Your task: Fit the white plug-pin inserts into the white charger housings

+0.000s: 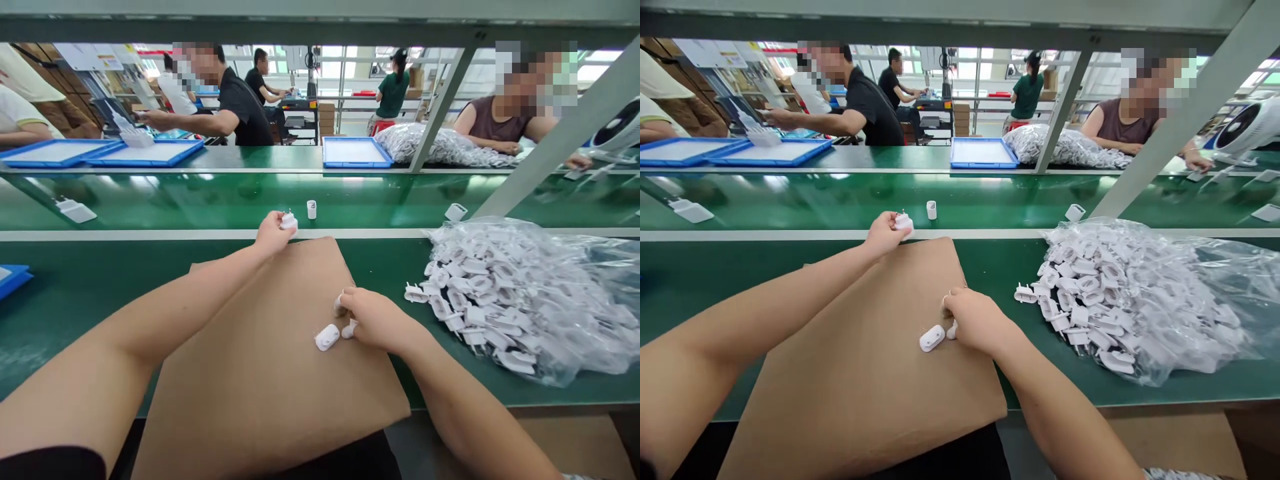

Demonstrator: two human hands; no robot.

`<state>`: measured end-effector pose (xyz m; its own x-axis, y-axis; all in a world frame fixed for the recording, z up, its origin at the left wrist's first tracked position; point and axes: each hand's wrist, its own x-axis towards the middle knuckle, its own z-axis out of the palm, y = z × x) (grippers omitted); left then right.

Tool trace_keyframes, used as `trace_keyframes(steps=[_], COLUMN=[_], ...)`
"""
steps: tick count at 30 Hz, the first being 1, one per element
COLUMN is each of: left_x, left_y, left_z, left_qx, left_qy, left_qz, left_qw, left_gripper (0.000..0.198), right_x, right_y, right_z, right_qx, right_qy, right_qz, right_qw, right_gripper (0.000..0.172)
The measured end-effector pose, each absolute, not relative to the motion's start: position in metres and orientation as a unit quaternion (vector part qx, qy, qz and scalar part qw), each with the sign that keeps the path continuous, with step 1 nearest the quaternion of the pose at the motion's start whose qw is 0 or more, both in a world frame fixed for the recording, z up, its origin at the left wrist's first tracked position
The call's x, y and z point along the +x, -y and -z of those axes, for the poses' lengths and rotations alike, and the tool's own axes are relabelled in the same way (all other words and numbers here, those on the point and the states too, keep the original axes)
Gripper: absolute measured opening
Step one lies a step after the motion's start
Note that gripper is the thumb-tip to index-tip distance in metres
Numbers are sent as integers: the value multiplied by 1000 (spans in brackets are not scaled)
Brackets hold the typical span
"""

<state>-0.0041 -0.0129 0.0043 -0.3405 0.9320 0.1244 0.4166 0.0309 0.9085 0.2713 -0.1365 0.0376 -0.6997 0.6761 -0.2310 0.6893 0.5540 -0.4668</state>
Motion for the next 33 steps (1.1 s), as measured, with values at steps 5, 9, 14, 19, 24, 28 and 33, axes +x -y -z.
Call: trace_keyframes(steps=[5,9,14,19,24,28,33], left_x=[-35,-44,-38,-23,-14,-16,-5], left_y=[-54,-61,-57,-72,-78,-68,-23], left_z=[-3,4,0,-13,-17,-29,-44], left_qx=[519,508,598,809,778,754,776], left_qy=[-700,-731,-691,-569,-614,-638,-601], left_qz=[-463,-443,-404,-143,-101,-116,-169], left_qw=[161,106,-52,36,91,102,89], left_gripper=[32,39,84,60,31,25,27], right_x=[274,264,256,256,251,251,257], right_y=[132,131,131,132,126,116,106], right_z=[-36,-23,-10,-16,-14,-13,-19], right_qx=[285,242,302,300,319,363,382], right_qy=[-886,-880,-887,-874,-791,-588,-425], right_qz=[367,404,342,368,494,649,732], right_qw=[-1,-58,-75,-100,-168,-318,-372], right_gripper=[73,59,44,37,21,30,39])
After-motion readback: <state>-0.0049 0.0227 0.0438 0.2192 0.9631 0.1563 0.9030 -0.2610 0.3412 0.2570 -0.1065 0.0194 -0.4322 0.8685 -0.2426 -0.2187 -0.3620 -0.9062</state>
